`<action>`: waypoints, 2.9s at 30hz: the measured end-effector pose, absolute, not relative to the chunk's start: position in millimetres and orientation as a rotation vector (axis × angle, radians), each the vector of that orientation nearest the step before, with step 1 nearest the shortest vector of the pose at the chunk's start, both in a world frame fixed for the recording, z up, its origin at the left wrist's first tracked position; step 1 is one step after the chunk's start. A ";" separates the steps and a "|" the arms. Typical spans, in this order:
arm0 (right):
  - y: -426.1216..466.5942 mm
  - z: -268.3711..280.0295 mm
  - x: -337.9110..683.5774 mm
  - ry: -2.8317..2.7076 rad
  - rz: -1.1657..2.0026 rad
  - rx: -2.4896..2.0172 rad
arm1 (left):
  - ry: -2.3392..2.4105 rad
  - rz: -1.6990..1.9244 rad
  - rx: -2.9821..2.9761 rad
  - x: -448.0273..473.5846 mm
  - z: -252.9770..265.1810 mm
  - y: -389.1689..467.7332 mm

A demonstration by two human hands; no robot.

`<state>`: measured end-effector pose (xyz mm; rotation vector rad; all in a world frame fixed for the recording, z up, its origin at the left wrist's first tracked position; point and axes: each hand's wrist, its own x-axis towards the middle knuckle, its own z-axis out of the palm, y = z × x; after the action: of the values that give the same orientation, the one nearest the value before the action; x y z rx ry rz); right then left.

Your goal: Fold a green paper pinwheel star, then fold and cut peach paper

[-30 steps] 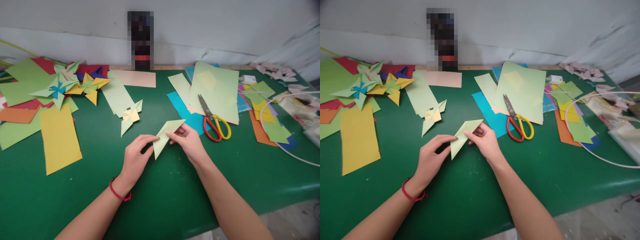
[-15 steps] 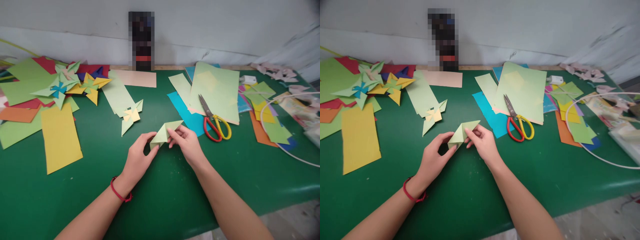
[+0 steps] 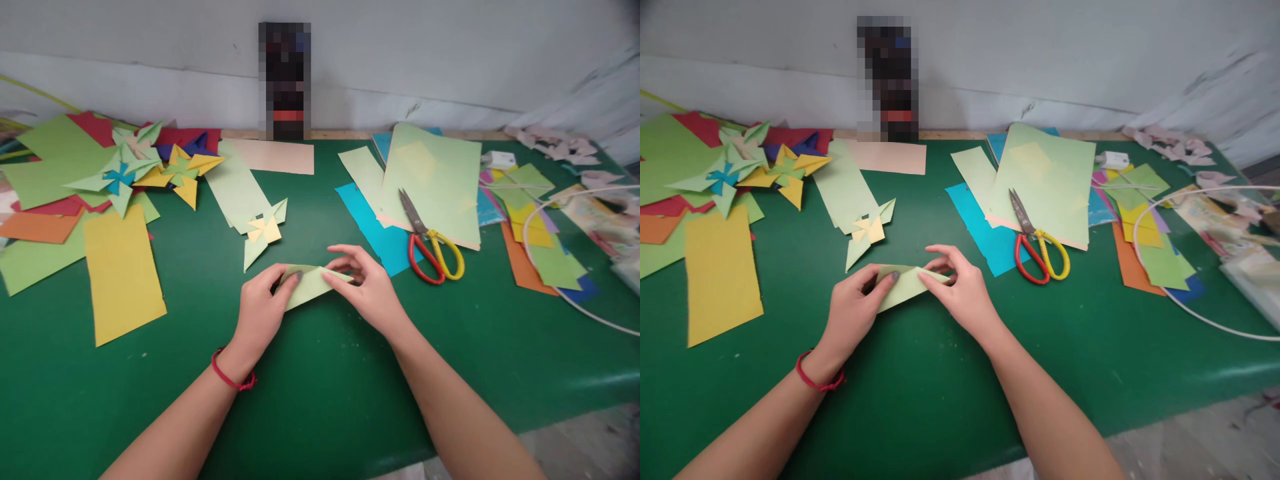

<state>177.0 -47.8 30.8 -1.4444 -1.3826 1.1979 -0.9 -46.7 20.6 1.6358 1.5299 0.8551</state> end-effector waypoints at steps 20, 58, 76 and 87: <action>-40.8 21.6 181.7 -1.386 1.053 -1.569 | 1.130 0.814 2.683 -2.5 18.8 -52.8; -39.1 14.1 177.7 -2.020 0.516 -1.705 | 1.502 0.735 2.024 -2.9 13.3 -36.9; -37.8 9.9 173.6 -1.979 0.461 -1.730 | 1.487 0.712 1.998 -0.7 12.1 -35.0; -37.6 11.0 172.6 -1.989 0.448 -1.756 | 1.489 0.706 2.008 -0.3 12.3 -35.1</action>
<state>172.6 -37.6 11.0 -1.7561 -1.9888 0.4479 -0.3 -35.1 12.3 2.0082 1.4886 0.7064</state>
